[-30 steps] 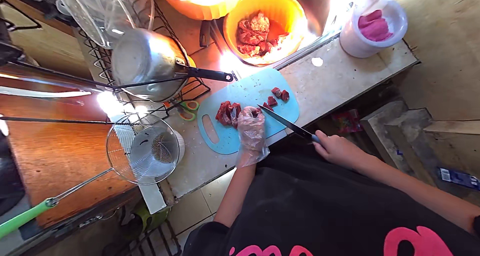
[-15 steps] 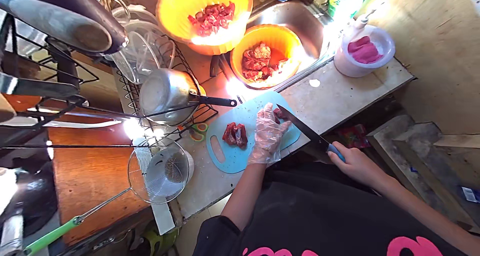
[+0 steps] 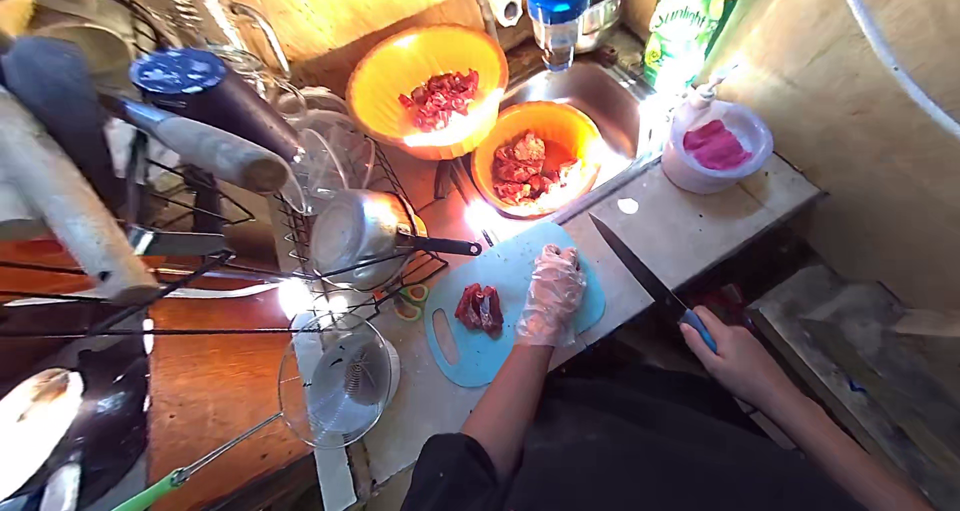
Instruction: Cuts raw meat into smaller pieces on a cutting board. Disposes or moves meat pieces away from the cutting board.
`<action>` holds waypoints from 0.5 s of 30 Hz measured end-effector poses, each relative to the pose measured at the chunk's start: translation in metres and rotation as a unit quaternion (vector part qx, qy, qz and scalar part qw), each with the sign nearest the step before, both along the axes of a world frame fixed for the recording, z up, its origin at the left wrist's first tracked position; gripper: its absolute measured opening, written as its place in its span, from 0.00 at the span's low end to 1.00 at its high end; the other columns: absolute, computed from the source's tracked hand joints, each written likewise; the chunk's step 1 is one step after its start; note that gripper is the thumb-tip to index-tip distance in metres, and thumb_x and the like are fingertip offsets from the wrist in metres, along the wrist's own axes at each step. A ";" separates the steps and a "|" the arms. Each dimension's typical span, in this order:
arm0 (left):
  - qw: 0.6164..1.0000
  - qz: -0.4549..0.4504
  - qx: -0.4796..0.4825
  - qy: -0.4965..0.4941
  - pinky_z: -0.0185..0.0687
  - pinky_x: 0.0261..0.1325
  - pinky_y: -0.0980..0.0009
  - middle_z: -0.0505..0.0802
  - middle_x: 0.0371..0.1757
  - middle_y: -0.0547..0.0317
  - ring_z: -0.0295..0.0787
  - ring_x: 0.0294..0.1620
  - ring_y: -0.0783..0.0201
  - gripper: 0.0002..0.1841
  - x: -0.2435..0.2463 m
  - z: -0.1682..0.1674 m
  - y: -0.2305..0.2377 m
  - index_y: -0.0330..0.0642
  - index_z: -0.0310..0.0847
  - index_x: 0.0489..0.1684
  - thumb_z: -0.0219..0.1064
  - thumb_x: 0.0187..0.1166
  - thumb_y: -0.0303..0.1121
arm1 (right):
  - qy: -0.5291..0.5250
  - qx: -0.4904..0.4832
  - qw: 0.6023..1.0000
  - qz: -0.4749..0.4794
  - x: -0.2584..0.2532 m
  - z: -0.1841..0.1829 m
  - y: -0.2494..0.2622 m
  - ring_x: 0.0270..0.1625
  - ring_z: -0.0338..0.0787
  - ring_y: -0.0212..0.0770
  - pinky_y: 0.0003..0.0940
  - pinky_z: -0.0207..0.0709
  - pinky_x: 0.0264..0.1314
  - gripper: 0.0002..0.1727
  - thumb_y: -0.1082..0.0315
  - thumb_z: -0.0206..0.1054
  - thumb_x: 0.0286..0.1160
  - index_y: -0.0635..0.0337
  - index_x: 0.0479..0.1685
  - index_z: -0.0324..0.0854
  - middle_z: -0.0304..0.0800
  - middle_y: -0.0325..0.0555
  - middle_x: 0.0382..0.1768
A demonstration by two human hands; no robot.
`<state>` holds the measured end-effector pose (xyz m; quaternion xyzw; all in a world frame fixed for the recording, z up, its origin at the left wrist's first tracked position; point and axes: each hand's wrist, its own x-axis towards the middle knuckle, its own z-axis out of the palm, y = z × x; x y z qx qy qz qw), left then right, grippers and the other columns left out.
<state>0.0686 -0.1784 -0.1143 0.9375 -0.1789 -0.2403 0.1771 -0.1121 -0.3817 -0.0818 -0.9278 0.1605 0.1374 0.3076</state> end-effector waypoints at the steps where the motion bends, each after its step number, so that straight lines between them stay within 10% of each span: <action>1: 1.000 0.009 -0.005 -0.002 0.77 0.75 0.52 0.87 0.67 0.39 0.83 0.72 0.45 0.18 0.001 0.000 0.003 0.44 0.88 0.65 0.62 0.82 0.38 | -0.013 -0.004 1.000 -0.005 0.001 -0.001 0.000 0.26 0.86 0.56 0.56 0.76 0.29 0.25 0.50 0.49 0.85 0.65 0.51 0.82 0.81 0.53 0.20; 7: 0.989 0.101 -0.097 0.051 0.76 0.75 0.55 0.91 0.61 0.45 0.85 0.69 0.51 0.17 0.027 0.041 0.022 0.39 0.86 0.62 0.69 0.79 0.36 | -0.049 0.004 0.999 -0.004 0.003 -0.010 -0.002 0.25 0.87 0.61 0.62 0.76 0.27 0.28 0.50 0.51 0.82 0.68 0.51 0.83 0.84 0.58 0.20; 12: 0.964 0.146 -0.103 -0.198 0.84 0.59 0.39 0.92 0.53 0.39 0.90 0.58 0.40 0.14 0.104 0.135 0.039 0.42 0.87 0.54 0.68 0.81 0.42 | -0.053 -0.005 0.999 0.000 0.009 -0.015 -0.007 0.24 0.87 0.60 0.61 0.76 0.27 0.29 0.47 0.50 0.83 0.67 0.52 0.83 0.83 0.56 0.19; 15: 0.927 0.207 -0.038 -0.311 0.80 0.67 0.39 0.89 0.62 0.34 0.86 0.67 0.36 0.22 0.178 0.184 0.050 0.39 0.82 0.65 0.68 0.79 0.44 | -0.075 -0.020 0.997 0.010 0.016 -0.012 -0.005 0.22 0.86 0.58 0.59 0.75 0.25 0.30 0.46 0.48 0.84 0.66 0.50 0.83 0.81 0.54 0.17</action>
